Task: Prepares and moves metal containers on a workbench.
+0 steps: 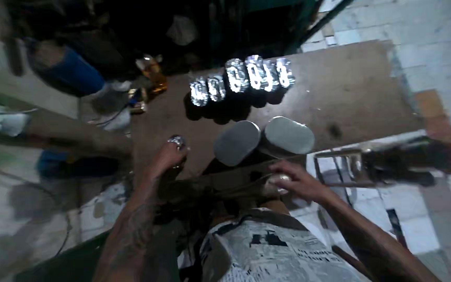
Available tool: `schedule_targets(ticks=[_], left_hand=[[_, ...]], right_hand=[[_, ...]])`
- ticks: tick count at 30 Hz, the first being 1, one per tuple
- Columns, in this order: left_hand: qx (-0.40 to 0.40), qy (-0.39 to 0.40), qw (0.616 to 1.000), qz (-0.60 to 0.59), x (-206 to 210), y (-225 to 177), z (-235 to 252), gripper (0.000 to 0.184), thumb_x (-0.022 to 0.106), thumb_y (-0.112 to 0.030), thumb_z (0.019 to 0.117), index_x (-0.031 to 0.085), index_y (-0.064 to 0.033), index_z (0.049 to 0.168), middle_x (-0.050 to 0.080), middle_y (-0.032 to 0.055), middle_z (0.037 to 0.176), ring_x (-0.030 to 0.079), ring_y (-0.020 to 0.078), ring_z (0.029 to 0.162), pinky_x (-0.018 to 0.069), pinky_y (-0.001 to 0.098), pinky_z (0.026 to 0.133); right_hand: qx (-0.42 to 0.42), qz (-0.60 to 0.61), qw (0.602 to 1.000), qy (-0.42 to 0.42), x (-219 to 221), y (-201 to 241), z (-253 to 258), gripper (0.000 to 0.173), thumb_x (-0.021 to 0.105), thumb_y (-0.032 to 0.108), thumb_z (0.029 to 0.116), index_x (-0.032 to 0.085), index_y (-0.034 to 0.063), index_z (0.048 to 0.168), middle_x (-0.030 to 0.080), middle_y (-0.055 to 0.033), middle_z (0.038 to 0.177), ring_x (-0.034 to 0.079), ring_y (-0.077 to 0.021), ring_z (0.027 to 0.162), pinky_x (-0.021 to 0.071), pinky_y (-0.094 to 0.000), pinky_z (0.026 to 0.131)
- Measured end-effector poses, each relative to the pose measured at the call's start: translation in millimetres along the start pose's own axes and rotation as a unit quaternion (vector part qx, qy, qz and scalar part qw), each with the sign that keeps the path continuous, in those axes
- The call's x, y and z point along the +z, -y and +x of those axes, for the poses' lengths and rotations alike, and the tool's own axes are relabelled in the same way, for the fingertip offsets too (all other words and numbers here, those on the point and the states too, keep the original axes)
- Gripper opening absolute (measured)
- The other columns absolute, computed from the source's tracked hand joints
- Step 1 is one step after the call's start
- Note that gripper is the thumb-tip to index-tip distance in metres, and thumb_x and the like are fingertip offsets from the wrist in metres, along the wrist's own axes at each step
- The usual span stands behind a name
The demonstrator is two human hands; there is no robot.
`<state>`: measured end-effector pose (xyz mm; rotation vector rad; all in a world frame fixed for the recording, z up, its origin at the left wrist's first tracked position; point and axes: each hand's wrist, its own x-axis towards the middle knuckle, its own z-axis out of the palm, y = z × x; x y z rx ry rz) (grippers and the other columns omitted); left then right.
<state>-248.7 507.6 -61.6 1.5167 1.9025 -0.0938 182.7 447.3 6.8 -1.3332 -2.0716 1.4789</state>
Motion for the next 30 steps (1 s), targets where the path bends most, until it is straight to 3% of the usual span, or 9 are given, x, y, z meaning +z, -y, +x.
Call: schedule_targets(ticks=[3, 6, 10, 13, 17, 19, 23, 26, 30], left_hand=[[0.009, -0.019, 1.000, -0.011, 2, 2, -4, 0.037, 0.060, -0.026, 0.1035, 0.063, 0.0053, 0.122, 0.065, 0.0314, 0.113, 0.065, 0.0482, 0.105, 0.0489, 0.0704, 0.091], [-0.010, -0.024, 0.999, -0.031, -3, 3, -1, 0.039, 0.061, -0.019, 0.1022, 0.058, 0.0061, 0.131, 0.062, 0.0339, 0.121, 0.062, 0.0509, 0.112, 0.0464, 0.0710, 0.096], [-0.008, -0.100, 0.993, -0.066, -14, -9, -10, 0.051, 0.069, -0.038, 0.0981, 0.061, 0.0034, 0.127, 0.063, 0.0325, 0.118, 0.064, 0.0486, 0.108, 0.0487, 0.0707, 0.093], [0.033, -0.154, 0.981, -0.112, -25, -95, -70, 0.062, 0.057, -0.050, 0.1022, 0.055, -0.0012, 0.141, 0.052, 0.0290, 0.142, 0.057, 0.0461, 0.124, 0.0457, 0.0667, 0.102], [0.113, -0.001, 0.993, 0.033, 3, -209, -68, 0.051, 0.068, -0.047, 0.0949, 0.064, -0.0088, 0.129, 0.071, 0.0171, 0.109, 0.069, 0.0365, 0.101, 0.0551, 0.0621, 0.087], [0.138, 0.083, 0.987, 0.030, 9, -212, -45, 0.044, 0.074, -0.038, 0.0905, 0.064, -0.0126, 0.125, 0.072, 0.0097, 0.098, 0.070, 0.0294, 0.089, 0.0579, 0.0567, 0.078], [0.206, 0.282, 0.930, -0.119, -25, -191, -21, 0.039, 0.070, -0.022, 0.0978, 0.060, -0.0079, 0.132, 0.069, 0.0087, 0.112, 0.068, 0.0149, 0.095, 0.0576, 0.0365, 0.087], [0.220, 0.317, 0.909, -0.158, -30, -187, -19, 0.033, 0.066, -0.016, 0.0998, 0.060, -0.0034, 0.129, 0.069, 0.0067, 0.096, 0.065, 0.0094, 0.078, 0.0564, 0.0263, 0.073], [0.233, 0.293, 0.917, -0.136, -30, -189, -22, 0.025, 0.067, -0.016, 0.0994, 0.066, -0.0047, 0.122, 0.070, 0.0059, 0.089, 0.064, 0.0102, 0.071, 0.0558, 0.0275, 0.068]], right_hand=[[-0.212, -0.234, 0.928, -0.200, -40, 22, 24, 0.044, 0.067, 0.040, 0.0959, 0.073, -0.0006, 0.113, 0.073, -0.0171, 0.109, 0.069, -0.0318, 0.106, 0.0531, -0.0508, 0.099], [-0.197, -0.383, 0.896, -0.108, -66, -3, 71, 0.059, 0.066, 0.057, 0.0922, 0.071, 0.0041, 0.119, 0.073, -0.0135, 0.114, 0.067, -0.0332, 0.115, 0.0319, -0.0564, 0.121], [-0.226, -0.252, 0.941, -0.021, -75, -32, 84, 0.046, 0.050, 0.042, 0.1053, 0.069, 0.0024, 0.120, 0.073, -0.0111, 0.112, 0.066, -0.0236, 0.116, 0.0264, -0.0529, 0.125], [-0.198, -0.162, 0.966, 0.037, -92, -28, 82, 0.048, 0.041, 0.037, 0.1085, 0.067, 0.0015, 0.126, 0.070, -0.0103, 0.122, 0.060, -0.0195, 0.128, 0.0179, -0.0497, 0.129], [-0.207, -0.148, 0.965, 0.067, -100, -29, 89, 0.045, 0.041, 0.037, 0.1094, 0.067, 0.0038, 0.125, 0.070, -0.0067, 0.121, 0.060, -0.0156, 0.126, 0.0192, -0.0480, 0.128], [-0.212, -0.140, 0.964, 0.075, -102, -32, 90, 0.045, 0.040, 0.038, 0.1096, 0.068, 0.0048, 0.123, 0.071, -0.0053, 0.119, 0.061, -0.0143, 0.124, 0.0193, -0.0490, 0.128], [-0.230, -0.116, 0.965, 0.041, -99, -37, 89, 0.038, 0.056, 0.036, 0.1043, 0.072, 0.0034, 0.115, 0.073, -0.0070, 0.109, 0.066, -0.0168, 0.114, 0.0234, -0.0512, 0.126], [-0.246, -0.155, 0.957, -0.003, -90, -39, 86, 0.042, 0.069, 0.036, 0.0926, 0.072, 0.0011, 0.116, 0.073, -0.0121, 0.113, 0.066, -0.0264, 0.116, 0.0274, -0.0530, 0.124], [-0.256, -0.193, 0.947, -0.008, -80, -37, 81, 0.045, 0.073, 0.029, 0.0794, 0.073, -0.0003, 0.114, 0.073, -0.0131, 0.113, 0.067, -0.0314, 0.113, 0.0244, -0.0568, 0.124]])
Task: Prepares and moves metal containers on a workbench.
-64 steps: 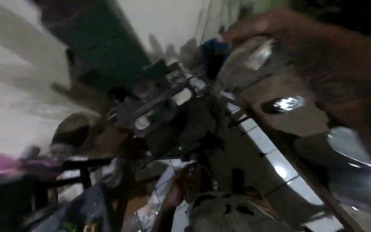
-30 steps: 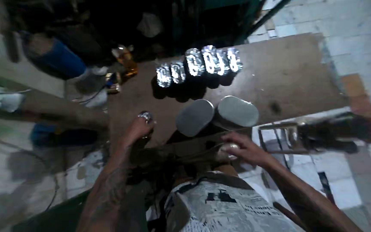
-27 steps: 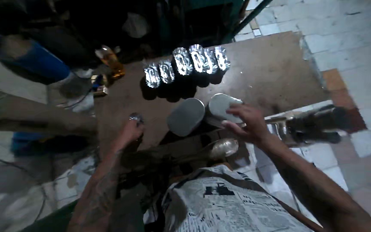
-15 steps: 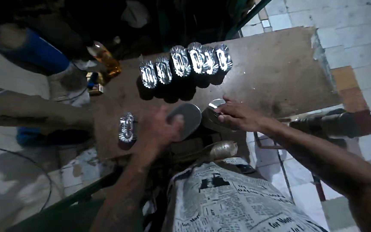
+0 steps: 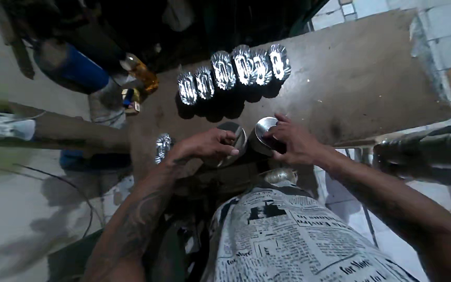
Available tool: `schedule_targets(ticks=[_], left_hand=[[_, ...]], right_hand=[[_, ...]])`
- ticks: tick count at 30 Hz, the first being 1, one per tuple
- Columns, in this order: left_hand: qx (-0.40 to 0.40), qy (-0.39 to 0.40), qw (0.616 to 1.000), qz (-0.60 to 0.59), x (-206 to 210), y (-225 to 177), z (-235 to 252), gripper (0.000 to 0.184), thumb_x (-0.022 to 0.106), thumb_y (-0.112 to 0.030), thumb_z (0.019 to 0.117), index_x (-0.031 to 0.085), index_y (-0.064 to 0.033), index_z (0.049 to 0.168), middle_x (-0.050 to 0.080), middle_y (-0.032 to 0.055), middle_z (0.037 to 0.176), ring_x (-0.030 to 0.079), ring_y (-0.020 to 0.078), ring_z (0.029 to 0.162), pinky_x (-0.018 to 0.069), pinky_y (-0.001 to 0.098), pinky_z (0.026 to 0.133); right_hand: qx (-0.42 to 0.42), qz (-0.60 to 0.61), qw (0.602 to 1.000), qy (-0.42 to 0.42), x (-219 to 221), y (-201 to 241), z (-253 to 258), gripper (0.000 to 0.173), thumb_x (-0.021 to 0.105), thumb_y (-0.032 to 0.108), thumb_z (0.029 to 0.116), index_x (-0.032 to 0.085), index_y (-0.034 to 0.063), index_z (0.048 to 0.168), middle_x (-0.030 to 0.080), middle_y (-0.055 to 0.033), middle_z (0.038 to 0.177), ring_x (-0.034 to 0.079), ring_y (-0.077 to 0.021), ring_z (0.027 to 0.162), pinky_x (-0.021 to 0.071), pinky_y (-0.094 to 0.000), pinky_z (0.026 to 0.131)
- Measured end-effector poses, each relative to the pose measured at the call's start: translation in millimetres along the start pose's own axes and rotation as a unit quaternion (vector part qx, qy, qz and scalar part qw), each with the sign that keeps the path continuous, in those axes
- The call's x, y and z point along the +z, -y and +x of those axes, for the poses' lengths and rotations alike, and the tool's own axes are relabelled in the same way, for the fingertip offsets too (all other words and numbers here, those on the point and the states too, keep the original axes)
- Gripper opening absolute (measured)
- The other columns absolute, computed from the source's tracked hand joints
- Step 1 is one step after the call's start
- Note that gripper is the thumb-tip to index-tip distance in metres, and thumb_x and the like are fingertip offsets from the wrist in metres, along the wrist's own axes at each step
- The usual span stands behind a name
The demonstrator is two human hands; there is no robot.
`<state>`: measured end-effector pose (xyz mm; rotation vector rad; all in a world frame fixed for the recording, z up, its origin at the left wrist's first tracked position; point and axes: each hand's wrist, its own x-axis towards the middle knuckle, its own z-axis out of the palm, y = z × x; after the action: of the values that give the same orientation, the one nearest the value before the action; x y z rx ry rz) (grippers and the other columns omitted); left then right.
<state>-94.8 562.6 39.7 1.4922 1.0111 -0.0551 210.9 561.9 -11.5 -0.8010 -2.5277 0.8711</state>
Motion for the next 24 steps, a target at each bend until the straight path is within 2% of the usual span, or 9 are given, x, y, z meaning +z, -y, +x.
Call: schedule_targets(ticks=[3, 5, 9, 11, 12, 14, 17, 22, 24], left_hand=[[0.008, -0.024, 1.000, 0.003, 3, 4, 1, 0.023, 0.070, -0.016, 0.0973, 0.066, -0.0036, 0.117, 0.066, 0.0076, 0.085, 0.062, 0.0128, 0.067, 0.0544, 0.0294, 0.064], [-0.001, -0.055, 0.998, 0.004, 7, 4, 2, 0.040, 0.073, -0.012, 0.0948, 0.058, -0.0036, 0.131, 0.067, 0.0116, 0.097, 0.065, 0.0165, 0.078, 0.0567, 0.0344, 0.074], [0.025, -0.203, 0.973, 0.104, 37, -8, -15, 0.057, 0.058, -0.010, 0.0986, 0.040, -0.0120, 0.153, 0.069, 0.0171, 0.112, 0.070, 0.0268, 0.087, 0.0596, 0.0484, 0.076], [0.119, -0.321, 0.929, 0.139, 67, -24, -55, 0.046, 0.050, -0.005, 0.0979, 0.053, -0.0031, 0.144, 0.069, 0.0199, 0.114, 0.070, 0.0298, 0.096, 0.0567, 0.0497, 0.084], [0.155, -0.370, 0.913, 0.068, 85, -27, -75, 0.046, 0.047, -0.003, 0.0965, 0.057, -0.0041, 0.142, 0.071, 0.0137, 0.110, 0.069, 0.0195, 0.090, 0.0569, 0.0370, 0.080], [0.171, -0.419, 0.870, -0.197, 119, -19, -85, 0.037, 0.045, -0.004, 0.0934, 0.063, -0.0146, 0.124, 0.063, -0.0050, 0.077, 0.054, -0.0020, 0.056, 0.0470, 0.0144, 0.050], [0.081, -0.368, 0.821, -0.429, 155, 10, -68, 0.036, 0.043, -0.008, 0.0934, 0.059, -0.0163, 0.125, 0.066, -0.0041, 0.091, 0.065, 0.0044, 0.075, 0.0571, 0.0270, 0.064], [0.141, -0.350, 0.650, -0.660, 193, 25, -52, 0.025, 0.042, -0.012, 0.0879, 0.064, -0.0180, 0.078, 0.070, -0.0005, 0.075, 0.069, 0.0086, 0.069, 0.0590, 0.0290, 0.062], [0.204, -0.341, 0.650, -0.648, 205, 39, -29, 0.027, 0.047, -0.016, 0.0871, 0.064, -0.0240, 0.068, 0.068, -0.0063, 0.069, 0.066, 0.0029, 0.064, 0.0574, 0.0242, 0.059]], right_hand=[[-0.004, -0.031, 1.000, 0.003, 3, 4, -1, 0.041, 0.065, 0.029, 0.0844, 0.072, 0.0009, 0.113, 0.073, -0.0128, 0.107, 0.067, -0.0311, 0.110, 0.0230, -0.0573, 0.124], [-0.017, -0.079, 0.997, -0.013, 7, 8, 1, 0.038, 0.060, 0.031, 0.0871, 0.072, 0.0014, 0.108, 0.073, -0.0132, 0.100, 0.068, -0.0326, 0.105, 0.0259, -0.0594, 0.121], [0.027, -0.168, 0.979, -0.114, -17, 63, -2, 0.032, 0.062, 0.013, 0.0909, 0.069, -0.0027, 0.118, 0.071, -0.0212, 0.112, 0.066, -0.0404, 0.108, 0.0519, -0.0555, 0.098], [0.064, -0.075, 0.973, -0.209, -22, 91, -5, 0.034, 0.050, 0.006, 0.0932, 0.067, -0.0061, 0.120, 0.070, -0.0206, 0.117, 0.065, -0.0323, 0.110, 0.0505, -0.0474, 0.097], [0.101, 0.041, 0.964, -0.241, -17, 104, -10, 0.035, 0.045, 0.005, 0.0975, 0.065, -0.0050, 0.125, 0.069, -0.0136, 0.119, 0.064, -0.0191, 0.110, 0.0501, -0.0355, 0.098], [0.204, 0.341, 0.875, -0.277, 12, 130, -12, 0.032, 0.039, 0.014, 0.1070, 0.062, 0.0099, 0.128, 0.071, 0.0065, 0.105, 0.067, 0.0010, 0.090, 0.0587, -0.0196, 0.079], [0.328, 0.510, 0.756, -0.245, 69, 153, -5, 0.029, 0.042, 0.029, 0.1078, 0.062, 0.0185, 0.126, 0.069, 0.0041, 0.091, 0.067, -0.0067, 0.075, 0.0595, -0.0294, 0.064], [0.296, 0.585, 0.754, -0.041, 59, 141, -15, 0.025, 0.060, -0.001, 0.0898, 0.068, 0.0104, 0.111, 0.073, 0.0002, 0.087, 0.066, -0.0054, 0.071, 0.0579, -0.0241, 0.067], [0.269, 0.608, 0.747, -0.033, 61, 130, -20, 0.022, 0.062, -0.001, 0.0893, 0.070, 0.0110, 0.106, 0.073, 0.0003, 0.085, 0.066, -0.0047, 0.069, 0.0577, -0.0237, 0.067]])
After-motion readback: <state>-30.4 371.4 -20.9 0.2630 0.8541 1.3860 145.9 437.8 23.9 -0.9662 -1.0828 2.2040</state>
